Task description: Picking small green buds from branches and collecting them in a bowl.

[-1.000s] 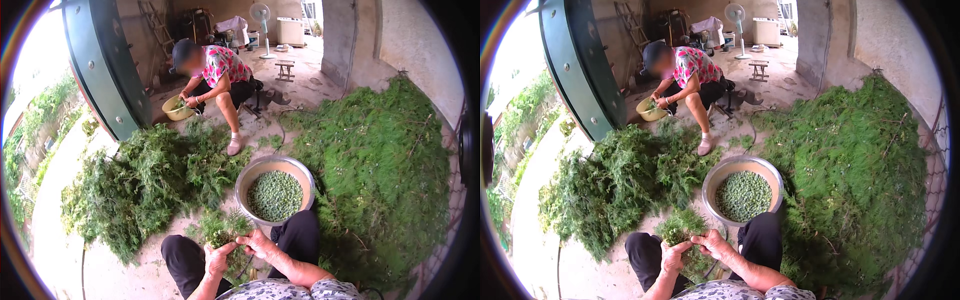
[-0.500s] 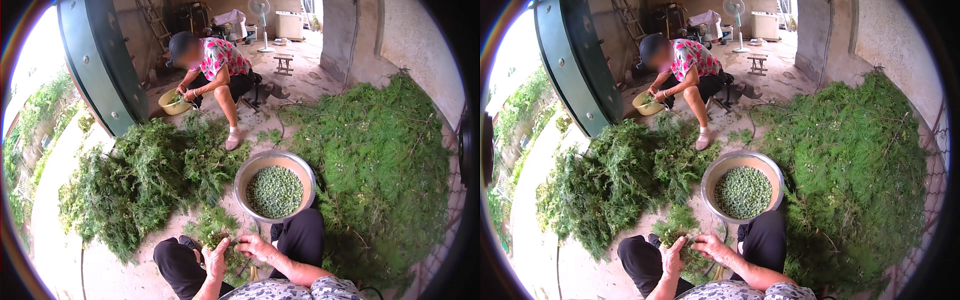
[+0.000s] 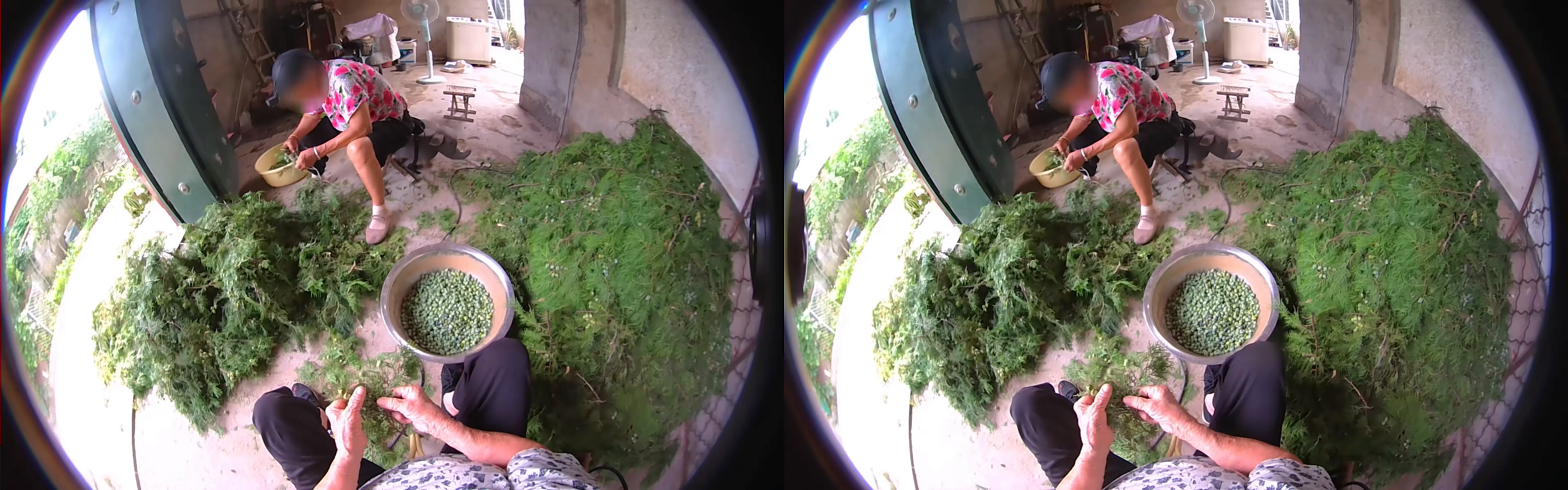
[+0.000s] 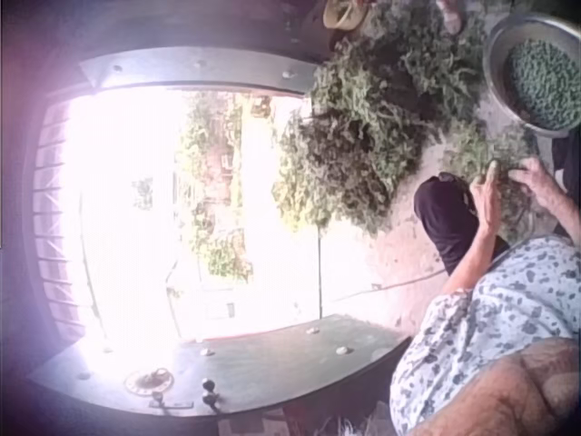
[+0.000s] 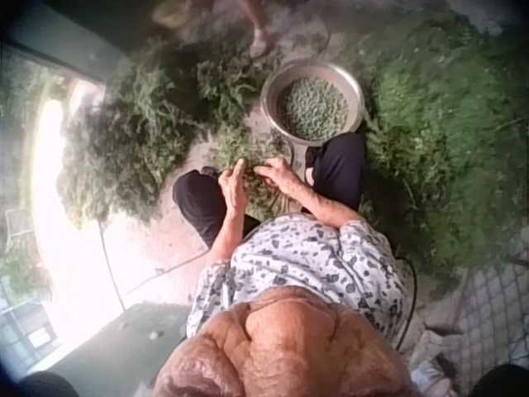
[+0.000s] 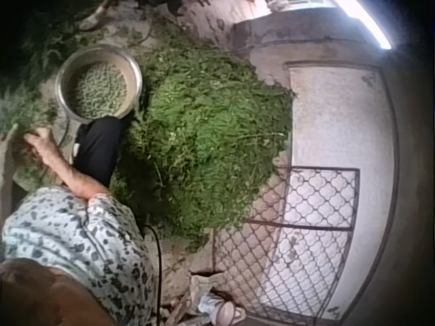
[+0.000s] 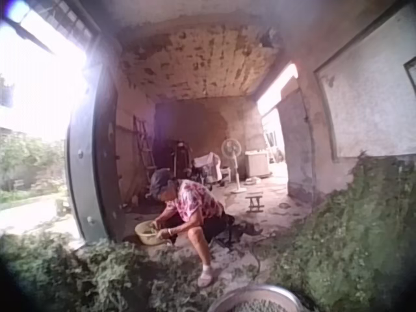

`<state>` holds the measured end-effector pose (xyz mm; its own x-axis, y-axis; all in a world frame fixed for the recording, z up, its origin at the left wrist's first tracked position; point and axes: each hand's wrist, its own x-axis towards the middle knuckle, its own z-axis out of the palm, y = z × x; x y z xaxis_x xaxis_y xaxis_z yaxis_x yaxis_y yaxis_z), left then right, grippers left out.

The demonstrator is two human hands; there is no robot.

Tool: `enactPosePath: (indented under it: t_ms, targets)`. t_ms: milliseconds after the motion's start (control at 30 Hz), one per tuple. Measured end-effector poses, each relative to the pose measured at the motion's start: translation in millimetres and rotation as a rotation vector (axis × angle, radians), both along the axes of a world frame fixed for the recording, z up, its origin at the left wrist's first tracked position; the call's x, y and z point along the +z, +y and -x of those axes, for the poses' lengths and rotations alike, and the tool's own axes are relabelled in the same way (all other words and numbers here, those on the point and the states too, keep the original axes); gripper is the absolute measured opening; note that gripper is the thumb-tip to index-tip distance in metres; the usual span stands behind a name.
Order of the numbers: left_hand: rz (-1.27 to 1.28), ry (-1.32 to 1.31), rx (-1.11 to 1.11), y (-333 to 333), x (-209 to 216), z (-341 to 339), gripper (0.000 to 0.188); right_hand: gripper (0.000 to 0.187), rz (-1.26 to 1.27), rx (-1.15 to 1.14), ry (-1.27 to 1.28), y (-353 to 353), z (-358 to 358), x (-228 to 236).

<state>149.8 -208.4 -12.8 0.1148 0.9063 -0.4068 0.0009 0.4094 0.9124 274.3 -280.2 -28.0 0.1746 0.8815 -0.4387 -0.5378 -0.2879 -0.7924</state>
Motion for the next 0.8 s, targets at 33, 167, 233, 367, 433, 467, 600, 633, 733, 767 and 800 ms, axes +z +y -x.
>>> enactPosePath:
  t_ms: [33,167,233,367,433,467,600,633,733,767,800]
  targets:
    - [0.001,0.000,-0.003,0,1,-1,0.035,0.020,-0.004,0.001,-0.047,-1,-1,0]
    - [-0.380,-0.057,-0.037,1,-14,2,0.043,0.024,-0.017,-0.182,0.035,4,-4,4]
    - [-0.348,-0.042,-0.145,2,-6,0,0.041,0.018,-0.039,-0.169,0.054,2,-9,3]
    - [0.007,0.135,-0.121,-6,-3,0,0.034,0.016,-0.047,-0.036,0.169,-1,-3,0]
    - [0.005,0.036,-0.090,-6,-2,-3,0.027,0.016,-0.042,-0.032,0.157,-1,-1,0]
    - [0.004,-0.063,-0.058,-6,-1,-4,0.024,0.016,-0.043,-0.032,0.158,-1,-2,1]
    - [-0.017,-0.204,0.077,-10,7,-14,0.018,0.017,-0.047,0.009,0.107,-1,-3,1]
    - [-0.018,-0.204,0.077,-8,3,-11,0.018,0.017,-0.057,0.012,0.108,-1,-3,0]
    - [-0.034,-0.299,-0.089,-3,-5,-3,0.013,0.018,-0.013,-0.054,0.101,2,-1,-5]
    - [-0.062,-0.292,-0.082,-4,-4,-5,0.014,0.018,-0.013,-0.054,0.101,3,-1,-6]
    - [-0.089,-0.286,-0.075,-5,-1,-6,0.016,0.018,-0.014,-0.051,0.083,3,-2,-7]
